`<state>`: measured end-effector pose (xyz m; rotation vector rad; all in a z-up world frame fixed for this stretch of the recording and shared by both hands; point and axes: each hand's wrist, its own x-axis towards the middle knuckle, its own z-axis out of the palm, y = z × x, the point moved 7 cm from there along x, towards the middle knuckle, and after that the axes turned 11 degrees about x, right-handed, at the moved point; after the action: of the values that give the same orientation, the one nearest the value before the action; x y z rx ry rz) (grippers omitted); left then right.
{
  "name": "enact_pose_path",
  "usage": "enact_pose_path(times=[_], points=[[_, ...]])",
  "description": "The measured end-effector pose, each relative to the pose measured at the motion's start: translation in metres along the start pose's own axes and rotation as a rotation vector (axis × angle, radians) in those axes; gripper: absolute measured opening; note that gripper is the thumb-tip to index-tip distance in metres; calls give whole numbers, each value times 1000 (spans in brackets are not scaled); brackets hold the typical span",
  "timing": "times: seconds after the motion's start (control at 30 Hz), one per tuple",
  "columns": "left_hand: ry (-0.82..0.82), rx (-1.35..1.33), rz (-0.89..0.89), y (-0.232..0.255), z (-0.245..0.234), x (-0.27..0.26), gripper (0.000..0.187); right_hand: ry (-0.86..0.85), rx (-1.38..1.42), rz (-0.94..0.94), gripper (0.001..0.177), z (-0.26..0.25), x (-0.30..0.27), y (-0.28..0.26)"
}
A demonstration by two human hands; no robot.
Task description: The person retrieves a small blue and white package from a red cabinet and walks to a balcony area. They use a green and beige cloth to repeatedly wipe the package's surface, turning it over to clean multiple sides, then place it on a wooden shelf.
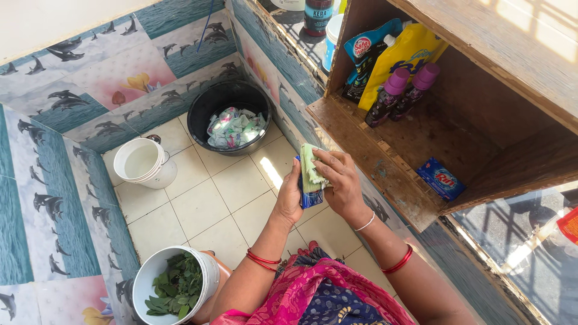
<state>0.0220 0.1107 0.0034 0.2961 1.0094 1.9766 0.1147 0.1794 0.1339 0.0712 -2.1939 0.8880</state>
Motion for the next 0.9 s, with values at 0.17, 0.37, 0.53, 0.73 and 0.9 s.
enact_pose_path(times=[0.17,0.37,0.53,0.73,0.9], points=[[-38,-71,23,17,10,7,66,-44,-47,-67,51,12,-12,-13],[4,-34,72,40,3,6,74,-350,147,75,51,22,-27,-7],[-32,24,118,42,-3,8,78,-507,269,121,46,4,-18,2],[-1,33,30,27,-16,3,85,-225,22,63,57,-16,17,-7],[-5,-44,59,32,-2,4,81,-107,-26,-64,61,12,19,-29]])
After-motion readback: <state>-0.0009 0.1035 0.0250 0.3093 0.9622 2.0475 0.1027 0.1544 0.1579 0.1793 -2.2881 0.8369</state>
